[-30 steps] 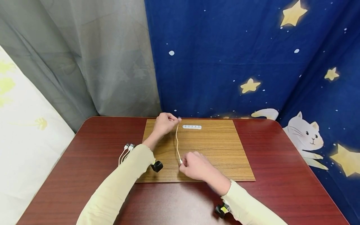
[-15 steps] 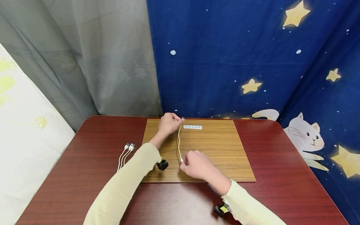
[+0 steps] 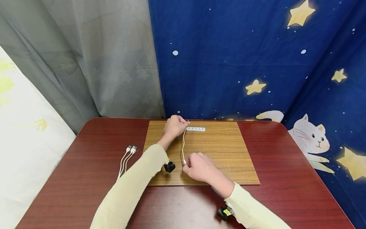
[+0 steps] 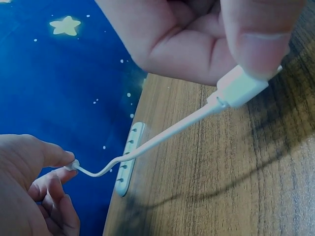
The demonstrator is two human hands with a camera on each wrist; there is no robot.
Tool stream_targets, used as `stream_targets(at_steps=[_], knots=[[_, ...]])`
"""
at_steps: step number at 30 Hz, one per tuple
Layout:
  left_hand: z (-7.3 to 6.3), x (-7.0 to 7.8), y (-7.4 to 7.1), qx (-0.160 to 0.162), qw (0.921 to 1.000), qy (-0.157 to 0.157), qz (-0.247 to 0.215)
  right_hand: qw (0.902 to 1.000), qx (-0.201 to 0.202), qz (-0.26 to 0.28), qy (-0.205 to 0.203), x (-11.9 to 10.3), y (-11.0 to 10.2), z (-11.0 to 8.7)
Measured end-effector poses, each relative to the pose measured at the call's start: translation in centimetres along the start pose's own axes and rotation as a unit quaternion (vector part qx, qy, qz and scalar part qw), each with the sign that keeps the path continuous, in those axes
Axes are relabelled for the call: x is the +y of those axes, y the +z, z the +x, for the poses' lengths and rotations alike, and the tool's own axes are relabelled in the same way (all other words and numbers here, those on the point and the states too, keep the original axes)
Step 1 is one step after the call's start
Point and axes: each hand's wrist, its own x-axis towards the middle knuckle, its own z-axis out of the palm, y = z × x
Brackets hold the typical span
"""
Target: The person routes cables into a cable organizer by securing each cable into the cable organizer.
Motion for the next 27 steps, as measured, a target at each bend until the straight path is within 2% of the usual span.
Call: stream_targets(at_steps=[10, 17, 27], knots=[[0.4, 0.0, 1.0, 0.004, 0.9998, -0.006, 0.018, 0.9998, 0.012, -0.013, 0.006, 0.1, 0.0, 0.3], [0.6, -0.3, 1.1, 0.013, 0.9998, -0.003, 0.015, 0.9998, 0.01, -0.013, 0.013, 0.4, 0.1, 0.5], [1.1, -0.3, 1.4, 0.011, 0.9995, -0.019, 0.024, 0.9997, 0.006, -0.002, 0.025, 0.3, -0.2, 0.7]])
